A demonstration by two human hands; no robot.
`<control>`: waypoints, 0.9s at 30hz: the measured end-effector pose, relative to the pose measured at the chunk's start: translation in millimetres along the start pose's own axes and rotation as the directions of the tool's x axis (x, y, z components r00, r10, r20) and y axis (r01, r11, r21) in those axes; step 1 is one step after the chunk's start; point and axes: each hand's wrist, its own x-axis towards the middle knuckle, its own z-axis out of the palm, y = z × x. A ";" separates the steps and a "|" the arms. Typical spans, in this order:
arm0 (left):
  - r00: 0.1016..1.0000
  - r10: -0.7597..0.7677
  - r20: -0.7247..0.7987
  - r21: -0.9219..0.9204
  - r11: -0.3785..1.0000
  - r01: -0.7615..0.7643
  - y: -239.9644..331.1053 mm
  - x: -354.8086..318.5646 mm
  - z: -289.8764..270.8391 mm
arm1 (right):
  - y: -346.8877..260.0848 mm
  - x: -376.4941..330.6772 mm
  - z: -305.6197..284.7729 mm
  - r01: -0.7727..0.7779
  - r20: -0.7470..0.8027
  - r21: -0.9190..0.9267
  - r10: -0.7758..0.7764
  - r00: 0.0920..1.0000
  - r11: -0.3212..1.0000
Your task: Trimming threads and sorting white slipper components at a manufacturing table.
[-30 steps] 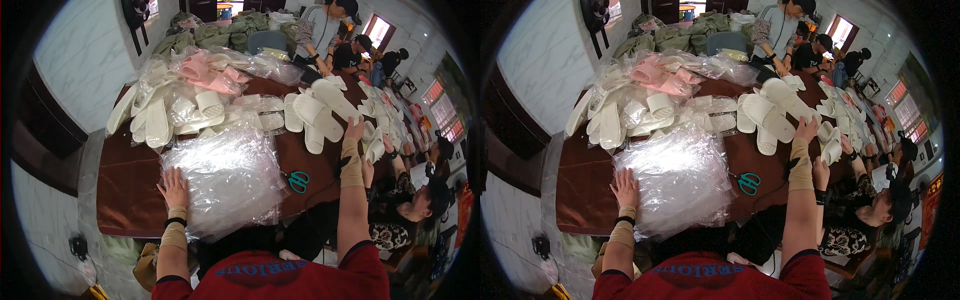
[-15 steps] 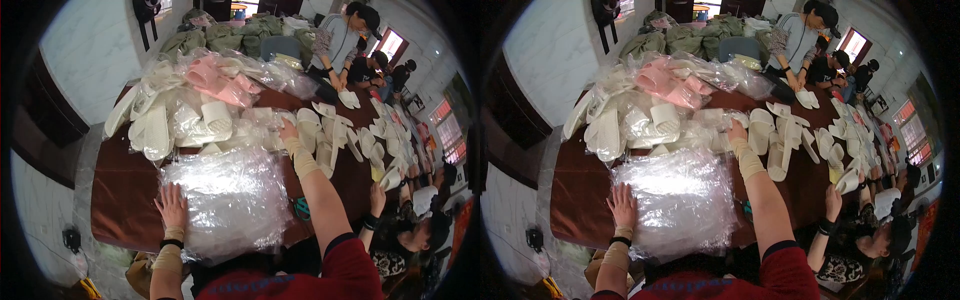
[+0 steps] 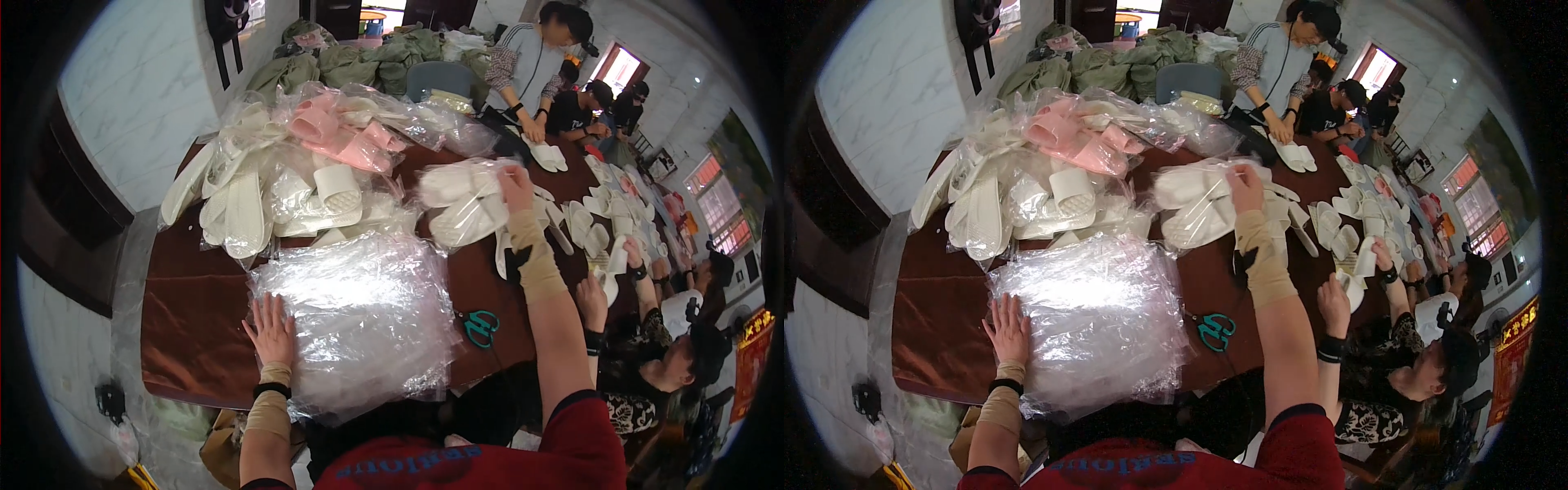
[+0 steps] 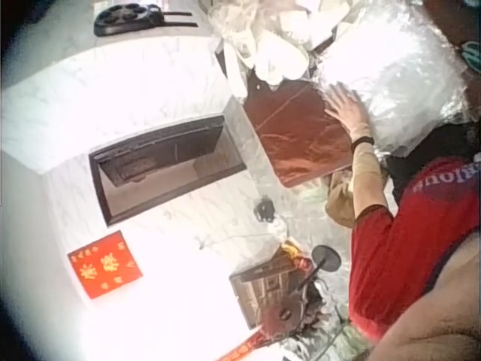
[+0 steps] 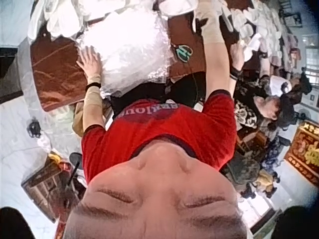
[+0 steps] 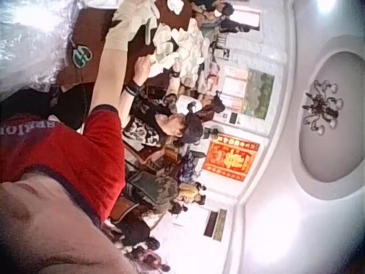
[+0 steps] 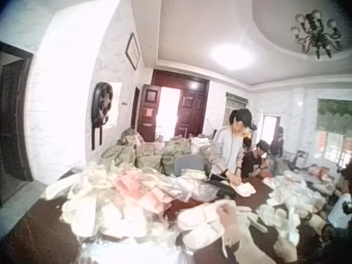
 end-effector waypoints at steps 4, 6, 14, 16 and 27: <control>1.000 -0.012 -0.016 -0.011 1.000 0.012 -7.6 -7.6 0.4 | -115.9 -33.8 -27.3 -0.031 0.041 0.242 0.022 0.999 0.970; 1.000 -0.016 -0.012 -0.025 1.000 0.015 -8.4 -7.5 5.9 | -166.2 -59.3 -29.9 -0.102 0.098 0.286 0.077 0.992 0.953; 0.999 0.001 -0.054 -0.051 0.999 -0.004 -8.6 -4.7 8.8 | -222.5 -125.7 -13.1 -0.426 0.457 0.524 0.179 0.872 0.738; 1.000 -0.005 -0.029 -0.054 0.999 0.003 -8.5 -4.8 11.1 | -206.2 -148.5 8.4 -0.429 0.420 0.563 0.203 0.884 0.706; 0.985 0.108 -0.135 -0.201 0.970 -0.134 -48.9 -7.1 67.5 | -83.6 -260.9 50.4 -0.385 0.535 -0.049 0.350 0.769 0.922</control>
